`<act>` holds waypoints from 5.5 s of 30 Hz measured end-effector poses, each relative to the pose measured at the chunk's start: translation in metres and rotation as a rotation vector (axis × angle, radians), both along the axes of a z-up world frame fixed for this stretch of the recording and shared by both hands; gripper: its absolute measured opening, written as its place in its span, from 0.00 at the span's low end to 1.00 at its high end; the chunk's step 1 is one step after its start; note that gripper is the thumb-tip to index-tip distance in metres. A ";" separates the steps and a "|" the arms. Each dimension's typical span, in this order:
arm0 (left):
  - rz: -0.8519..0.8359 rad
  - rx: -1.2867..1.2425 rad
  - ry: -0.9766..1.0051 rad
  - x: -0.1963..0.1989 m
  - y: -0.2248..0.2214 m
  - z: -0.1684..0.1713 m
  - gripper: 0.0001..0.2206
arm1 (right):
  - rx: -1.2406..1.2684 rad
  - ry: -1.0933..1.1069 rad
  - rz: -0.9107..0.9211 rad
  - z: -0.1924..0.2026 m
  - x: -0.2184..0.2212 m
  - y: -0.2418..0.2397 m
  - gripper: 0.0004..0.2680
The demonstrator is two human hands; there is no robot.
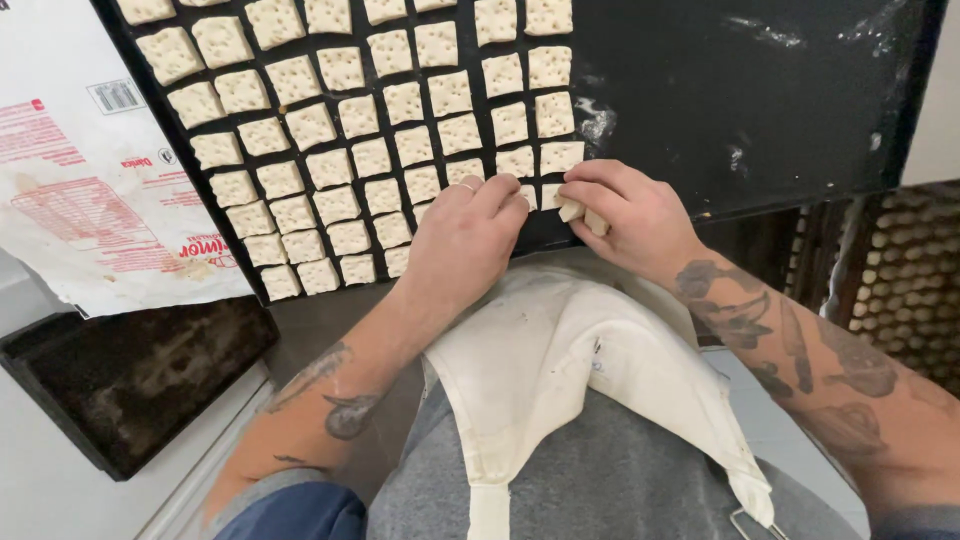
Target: Arrange small pre-cut dough squares onto a baking tray in neat rows.
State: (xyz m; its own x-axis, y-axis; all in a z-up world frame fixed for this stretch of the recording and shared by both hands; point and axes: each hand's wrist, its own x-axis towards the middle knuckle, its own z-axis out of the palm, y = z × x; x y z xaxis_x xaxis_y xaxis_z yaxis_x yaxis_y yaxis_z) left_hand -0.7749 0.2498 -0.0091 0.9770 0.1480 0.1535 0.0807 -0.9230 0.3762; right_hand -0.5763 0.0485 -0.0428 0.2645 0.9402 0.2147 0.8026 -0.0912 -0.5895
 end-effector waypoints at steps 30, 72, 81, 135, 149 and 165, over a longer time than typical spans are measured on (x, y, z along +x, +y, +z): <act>0.195 -0.774 0.055 -0.008 -0.002 0.048 0.08 | -0.074 0.237 -0.011 0.027 0.006 -0.025 0.07; 0.296 -0.846 0.276 0.074 0.023 0.076 0.17 | -0.305 0.714 -0.542 0.055 0.025 -0.028 0.22; 0.463 -1.635 0.096 0.167 0.090 0.085 0.15 | -0.173 1.037 -0.474 0.052 0.163 0.018 0.21; -0.046 0.115 0.030 0.277 0.178 0.019 0.02 | 0.136 0.278 0.127 0.009 0.222 0.170 0.10; -0.123 0.381 -0.067 0.284 0.176 -0.016 0.09 | 0.126 -0.288 -0.045 0.014 0.193 0.149 0.12; -0.014 0.190 0.112 0.296 0.186 -0.017 0.06 | -0.162 0.116 -0.489 0.073 0.064 -0.081 0.08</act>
